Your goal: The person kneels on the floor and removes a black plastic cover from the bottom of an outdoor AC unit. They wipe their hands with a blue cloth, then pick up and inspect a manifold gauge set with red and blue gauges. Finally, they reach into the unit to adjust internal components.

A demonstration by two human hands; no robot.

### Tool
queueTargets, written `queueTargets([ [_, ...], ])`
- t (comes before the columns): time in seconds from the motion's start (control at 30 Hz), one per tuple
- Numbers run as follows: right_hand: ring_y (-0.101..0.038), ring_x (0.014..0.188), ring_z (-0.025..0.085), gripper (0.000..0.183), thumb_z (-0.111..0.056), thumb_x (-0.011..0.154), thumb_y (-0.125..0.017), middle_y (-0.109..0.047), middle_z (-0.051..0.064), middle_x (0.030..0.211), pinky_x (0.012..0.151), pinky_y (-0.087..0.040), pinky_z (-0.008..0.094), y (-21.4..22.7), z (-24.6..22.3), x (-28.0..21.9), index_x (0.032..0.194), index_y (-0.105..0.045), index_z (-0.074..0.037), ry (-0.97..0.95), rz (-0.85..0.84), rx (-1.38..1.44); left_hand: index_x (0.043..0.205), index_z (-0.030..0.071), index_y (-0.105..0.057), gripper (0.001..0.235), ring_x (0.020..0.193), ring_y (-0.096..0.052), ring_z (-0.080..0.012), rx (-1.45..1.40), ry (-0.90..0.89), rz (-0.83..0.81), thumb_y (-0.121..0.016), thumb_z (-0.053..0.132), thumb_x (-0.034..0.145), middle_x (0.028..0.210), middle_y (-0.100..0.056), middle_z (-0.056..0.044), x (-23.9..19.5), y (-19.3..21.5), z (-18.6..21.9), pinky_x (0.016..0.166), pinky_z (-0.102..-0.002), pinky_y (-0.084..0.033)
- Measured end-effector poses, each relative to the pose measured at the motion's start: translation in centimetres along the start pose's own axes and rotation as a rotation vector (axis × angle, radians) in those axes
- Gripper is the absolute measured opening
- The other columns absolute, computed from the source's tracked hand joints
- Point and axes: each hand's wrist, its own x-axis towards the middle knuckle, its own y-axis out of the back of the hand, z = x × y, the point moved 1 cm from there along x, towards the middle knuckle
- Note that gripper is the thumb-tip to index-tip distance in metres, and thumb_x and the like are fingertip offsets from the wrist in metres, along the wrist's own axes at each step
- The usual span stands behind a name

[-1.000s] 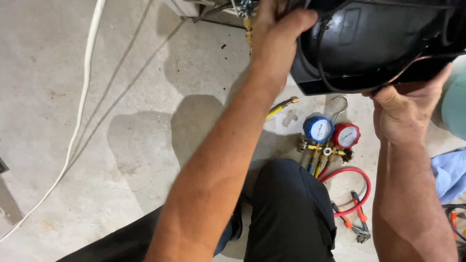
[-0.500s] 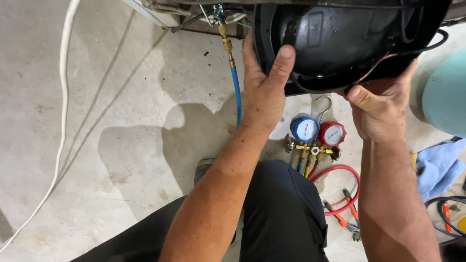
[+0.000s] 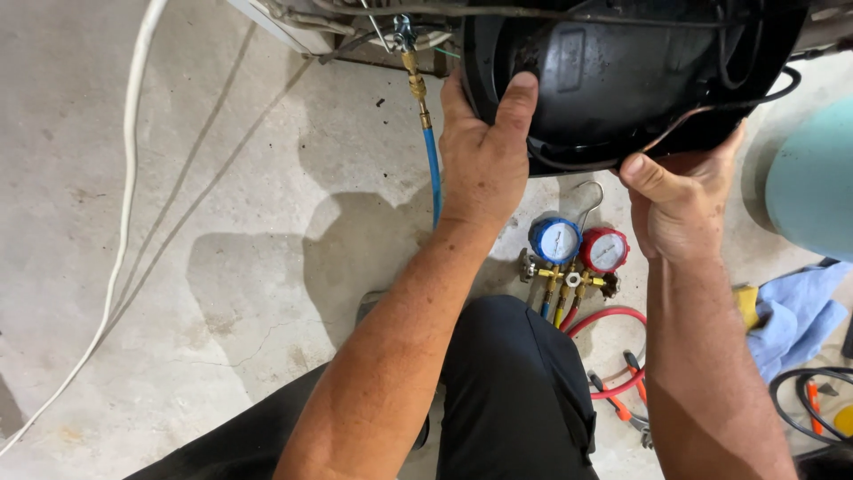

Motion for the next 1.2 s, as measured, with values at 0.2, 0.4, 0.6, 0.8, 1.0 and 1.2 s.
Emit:
queueTargets([
  [0.2,-0.055,0.138,0.037,0.071,-0.007,0.081,-0.075,-0.046,0.015,0.152,0.100,-0.061,0.059,1.2,-0.6,-0.5,0.136,-0.035,-0.023,-0.239,0.027,0.039,0.140,0.010,-0.050,0.074,0.115,-0.072,-0.0269,0.082,-0.013,0.064,-0.055,0.054,0.080,0.120,-0.075,-0.011,0.5,-0.2,-0.6,0.099,-0.036,-0.057],
  [0.4,-0.052,0.140,0.036,0.071,-0.002,0.085,-0.074,-0.044,0.015,0.153,0.101,-0.060,0.059,0.9,-0.7,-0.6,0.140,-0.033,-0.022,-0.205,0.015,0.014,0.129,0.009,-0.054,0.056,0.104,-0.074,-0.0258,0.050,-0.049,0.074,-0.057,0.046,0.087,0.110,-0.075,-0.009,0.8,-0.4,-1.3,0.090,-0.036,-0.061],
  [0.6,-0.049,0.139,0.033,0.073,0.005,0.081,-0.075,-0.046,0.015,0.146,0.126,-0.046,0.052,0.3,0.3,-0.2,0.138,-0.035,-0.016,-0.066,0.071,-0.013,0.128,0.008,-0.055,0.053,0.106,-0.074,-0.0271,0.037,-0.030,0.062,-0.056,0.043,0.088,0.111,-0.075,-0.010,0.4,-0.4,-0.5,0.092,-0.035,-0.062],
  [0.8,-0.053,0.136,0.034,0.071,0.001,0.082,-0.076,-0.045,0.011,0.148,0.094,-0.062,0.055,0.3,-0.4,-0.5,0.136,-0.035,-0.022,-0.203,0.113,-0.003,0.124,0.009,-0.056,0.050,0.100,-0.073,-0.0268,0.052,-0.044,0.107,-0.057,0.043,0.088,0.104,-0.075,-0.009,0.9,-0.7,-1.4,0.085,-0.037,-0.061],
  [1.0,-0.045,0.147,0.043,0.079,0.013,0.086,-0.067,-0.037,0.020,0.160,0.103,-0.056,0.062,1.0,-0.2,-0.7,0.146,-0.029,-0.022,-0.146,0.007,0.000,0.125,0.010,-0.055,0.050,0.097,-0.075,-0.0274,0.111,0.013,0.082,-0.055,0.043,0.088,0.103,-0.076,-0.009,0.7,-0.5,-0.3,0.082,-0.038,-0.062],
  [1.2,-0.046,0.145,0.030,0.076,-0.005,0.084,-0.073,-0.045,0.013,0.154,0.133,-0.042,0.050,1.0,0.5,-0.2,0.149,-0.035,-0.016,0.038,-0.005,-0.047,0.130,0.007,-0.052,0.056,0.103,-0.074,-0.0321,0.102,0.030,0.074,-0.054,0.042,0.086,0.111,-0.075,-0.014,0.5,-0.7,0.6,0.085,-0.041,-0.062],
])
